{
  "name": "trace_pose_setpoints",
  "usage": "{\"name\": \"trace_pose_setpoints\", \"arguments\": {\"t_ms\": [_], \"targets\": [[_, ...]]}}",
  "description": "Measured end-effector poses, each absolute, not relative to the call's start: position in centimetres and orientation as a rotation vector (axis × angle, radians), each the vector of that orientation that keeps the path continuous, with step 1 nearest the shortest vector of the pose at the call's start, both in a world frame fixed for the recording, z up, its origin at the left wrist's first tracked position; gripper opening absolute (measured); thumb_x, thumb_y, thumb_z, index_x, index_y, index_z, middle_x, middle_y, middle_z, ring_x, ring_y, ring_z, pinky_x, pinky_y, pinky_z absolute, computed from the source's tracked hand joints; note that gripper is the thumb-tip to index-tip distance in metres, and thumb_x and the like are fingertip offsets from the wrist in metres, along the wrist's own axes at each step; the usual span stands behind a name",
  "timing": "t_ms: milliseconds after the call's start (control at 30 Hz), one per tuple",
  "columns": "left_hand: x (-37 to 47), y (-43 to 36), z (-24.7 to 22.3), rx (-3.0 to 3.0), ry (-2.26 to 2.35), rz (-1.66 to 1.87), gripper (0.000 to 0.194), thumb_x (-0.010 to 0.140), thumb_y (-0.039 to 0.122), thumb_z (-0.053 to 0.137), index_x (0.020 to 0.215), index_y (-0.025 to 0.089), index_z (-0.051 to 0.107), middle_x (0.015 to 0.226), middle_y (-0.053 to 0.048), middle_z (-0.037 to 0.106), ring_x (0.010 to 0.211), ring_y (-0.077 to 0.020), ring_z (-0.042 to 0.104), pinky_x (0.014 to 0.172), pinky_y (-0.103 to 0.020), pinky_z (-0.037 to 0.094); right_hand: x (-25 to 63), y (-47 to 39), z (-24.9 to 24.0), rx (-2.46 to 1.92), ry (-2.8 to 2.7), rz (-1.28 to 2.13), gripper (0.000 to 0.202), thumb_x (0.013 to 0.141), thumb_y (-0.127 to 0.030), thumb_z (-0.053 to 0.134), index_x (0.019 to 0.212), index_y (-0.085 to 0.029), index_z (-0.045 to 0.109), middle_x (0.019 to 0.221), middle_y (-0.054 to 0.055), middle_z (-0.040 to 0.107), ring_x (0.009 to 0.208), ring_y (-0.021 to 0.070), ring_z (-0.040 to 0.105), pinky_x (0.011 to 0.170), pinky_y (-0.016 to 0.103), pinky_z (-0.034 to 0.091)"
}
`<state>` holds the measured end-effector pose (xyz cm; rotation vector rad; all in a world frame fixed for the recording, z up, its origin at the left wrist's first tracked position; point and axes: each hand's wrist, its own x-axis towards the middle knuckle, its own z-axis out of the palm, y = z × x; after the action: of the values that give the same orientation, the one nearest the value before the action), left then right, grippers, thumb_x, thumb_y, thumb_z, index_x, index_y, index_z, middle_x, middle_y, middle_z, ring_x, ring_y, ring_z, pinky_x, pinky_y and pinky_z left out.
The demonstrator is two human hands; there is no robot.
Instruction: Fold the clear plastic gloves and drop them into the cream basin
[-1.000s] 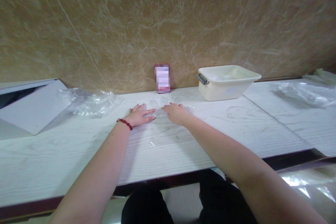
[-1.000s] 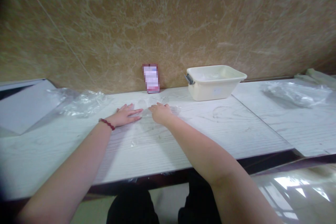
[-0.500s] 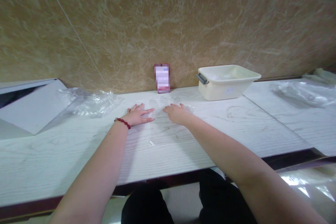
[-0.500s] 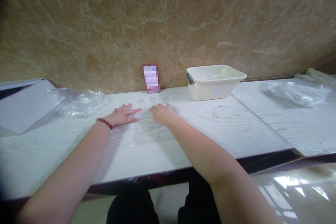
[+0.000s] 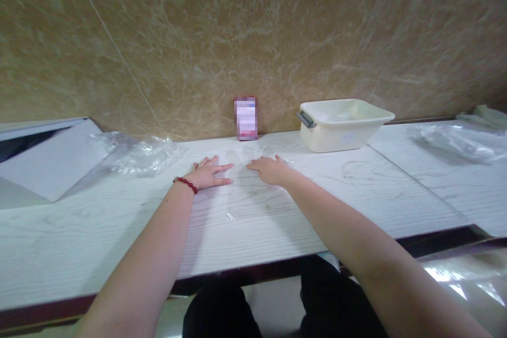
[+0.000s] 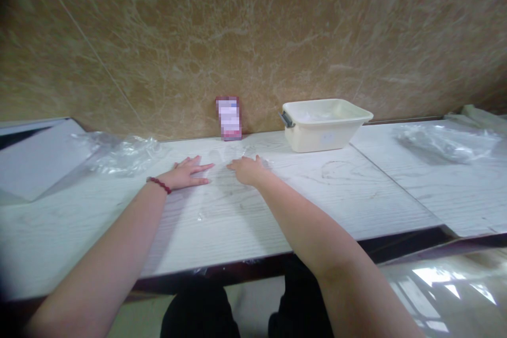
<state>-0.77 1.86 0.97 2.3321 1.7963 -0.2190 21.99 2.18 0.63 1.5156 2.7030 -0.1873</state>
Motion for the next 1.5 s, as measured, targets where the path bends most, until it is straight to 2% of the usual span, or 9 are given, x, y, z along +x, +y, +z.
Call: {"name": "trace_pose_setpoints", "arguments": {"t_ms": [200,300,433,567,667,767,933,1133,1500], "targets": [[0.2,1.6,1.4,2.356,1.876,-0.109,0.066,0.067,0.070,0.018,0.126,0.040,0.022,0.138,-0.004,0.015,0.124,-0.0328,0.007,0.092,-0.055,0.011,21.9,1.7,1.0,1.505,2.710,-0.182,0.051,0.077,-0.015,0.029,0.122,-0.036,0.034,0.132,-0.005,0.031,0.120,0.0230,0.025,0.090,0.060,0.014],[1.0,1.5,1.5,2.398,1.894,-0.067,0.060,0.071,0.067,0.014,0.125,0.041,0.023,0.139,-0.003,0.015,0.125,-0.0311,0.005,0.093,-0.054,0.008,21.9,1.7,1.0,1.506,2.718,-0.167,0.050,0.077,-0.014,0.029,0.122,-0.036,0.034,0.131,-0.005,0.031,0.120,0.0233,0.025,0.089,0.061,0.014],[1.6,1.5,1.3,2.344,1.885,-0.166,0.061,0.068,0.069,0.018,0.123,0.043,0.026,0.139,0.002,0.010,0.125,-0.0328,0.001,0.092,-0.055,0.005,21.8,1.6,1.3,1.526,2.710,-0.176,0.049,0.077,-0.014,0.029,0.120,-0.036,0.036,0.130,-0.005,0.033,0.119,0.0234,0.027,0.089,0.061,0.015],[1.7,1.6,1.0,2.309,1.893,-0.195,0.065,0.064,0.072,0.020,0.122,0.044,0.025,0.140,0.004,0.008,0.124,-0.0345,0.002,0.092,-0.057,0.005,21.2,0.9,1.4,1.560,2.790,-0.075,0.044,0.079,-0.019,0.027,0.120,-0.030,0.038,0.130,-0.001,0.035,0.119,0.0239,0.026,0.090,0.059,0.016],[1.6,1.7,0.9,2.310,1.904,-0.187,0.066,0.063,0.073,0.020,0.122,0.045,0.025,0.140,0.004,0.008,0.124,-0.0350,0.003,0.092,-0.057,0.004,20.3,0.2,1.1,1.529,2.909,-0.010,0.044,0.083,-0.030,0.023,0.126,-0.027,0.029,0.133,0.001,0.029,0.123,0.0240,0.018,0.092,0.057,0.013],[1.5,1.7,0.9,2.309,1.896,-0.183,0.066,0.063,0.074,0.020,0.122,0.045,0.026,0.140,0.003,0.008,0.124,-0.0350,0.002,0.092,-0.057,0.004,19.8,-0.2,0.7,1.511,2.869,-0.086,0.047,0.083,-0.041,0.019,0.128,-0.027,0.025,0.135,0.001,0.024,0.124,0.0268,0.012,0.091,0.060,0.008],[1.2,1.8,1.0,2.308,1.907,-0.192,0.068,0.060,0.075,0.022,0.121,0.046,0.026,0.140,0.002,0.008,0.124,-0.0362,0.002,0.091,-0.058,0.004,20.1,0.0,0.5,1.603,2.708,-0.227,0.053,0.081,-0.050,0.018,0.130,-0.028,0.021,0.138,0.000,0.014,0.125,0.0293,0.005,0.090,0.062,0.004],[0.8,1.8,1.1,2.306,1.901,-0.206,0.069,0.059,0.075,0.026,0.122,0.046,0.024,0.140,0.002,0.009,0.123,-0.0374,0.002,0.090,-0.058,0.006,20.8,0.8,0.3,1.667,2.626,-0.258,0.057,0.080,-0.053,0.015,0.131,-0.029,0.015,0.139,0.001,0.011,0.125,0.0281,0.001,0.089,0.063,0.001],[0.3,1.6,1.2,2.295,1.869,-0.219,0.079,0.054,0.076,0.033,0.124,0.043,0.021,0.140,-0.003,0.008,0.123,-0.0372,0.000,0.091,-0.057,0.008,21.3,1.4,0.1,1.704,2.595,-0.271,0.058,0.079,-0.054,0.014,0.131,-0.029,0.016,0.139,0.000,0.010,0.125,0.0280,-0.001,0.088,0.064,-0.001]]}}
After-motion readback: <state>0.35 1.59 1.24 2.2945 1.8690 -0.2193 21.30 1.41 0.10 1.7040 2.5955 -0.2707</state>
